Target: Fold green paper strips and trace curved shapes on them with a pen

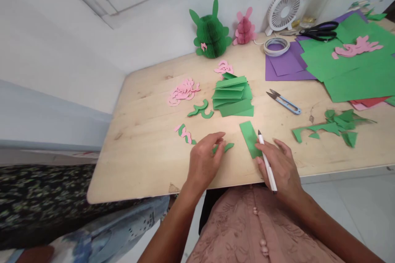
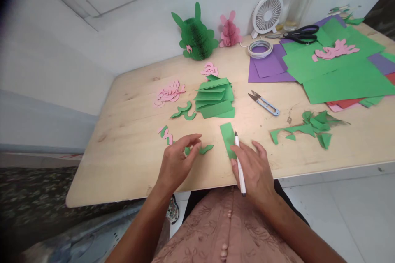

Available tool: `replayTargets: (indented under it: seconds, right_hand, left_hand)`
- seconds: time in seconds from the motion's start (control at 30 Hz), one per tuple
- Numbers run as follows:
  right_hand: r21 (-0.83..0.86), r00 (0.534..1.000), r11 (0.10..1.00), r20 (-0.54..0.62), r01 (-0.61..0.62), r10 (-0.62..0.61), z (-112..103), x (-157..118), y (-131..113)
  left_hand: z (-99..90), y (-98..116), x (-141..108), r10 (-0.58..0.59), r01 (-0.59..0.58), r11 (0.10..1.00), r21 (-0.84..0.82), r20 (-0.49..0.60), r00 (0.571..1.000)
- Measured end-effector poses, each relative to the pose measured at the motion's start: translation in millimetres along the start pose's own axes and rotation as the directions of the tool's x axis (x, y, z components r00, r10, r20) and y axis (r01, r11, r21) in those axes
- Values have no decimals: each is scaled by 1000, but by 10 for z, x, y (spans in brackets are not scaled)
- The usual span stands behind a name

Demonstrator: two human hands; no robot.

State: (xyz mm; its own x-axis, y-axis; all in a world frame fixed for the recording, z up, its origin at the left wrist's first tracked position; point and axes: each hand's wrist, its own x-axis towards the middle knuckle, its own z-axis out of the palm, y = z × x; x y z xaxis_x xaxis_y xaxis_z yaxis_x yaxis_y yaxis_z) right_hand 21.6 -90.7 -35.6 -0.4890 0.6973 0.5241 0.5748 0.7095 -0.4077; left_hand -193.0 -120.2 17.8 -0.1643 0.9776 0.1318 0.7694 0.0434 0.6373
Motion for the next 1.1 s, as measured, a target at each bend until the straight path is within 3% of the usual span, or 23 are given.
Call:
replayTargets:
  seconds: [0.13, 0.23, 0.5, 0.83, 1.1]
  right_hand:
    - [-8, 1000, 1000, 17, -10, 11, -5, 10, -14]
    - [-14, 1000, 1000, 22, -11, 11, -6, 15, -13]
    - [-27, 1000, 1000, 20, 2, -2, -4, 22, -16]
    - [-20, 1000, 1000, 26, -9, 9, -22, 39, -38]
    - [-16, 999, 1000, 34, -20, 21, -17, 31, -37]
  left_hand:
    - [-174, -285, 1, 27, -64, 974, 219, 170, 985]
    - [-276, -410, 68, 34, -100, 961, 256, 253, 967]
    - [-248, -337, 329, 21, -165, 946, 279, 456, 890]
    - [-174, -285, 392, -19, -127, 952, 279, 468, 884]
    - [-242, -248, 363, -87, 43, 993, 108, 442, 893]
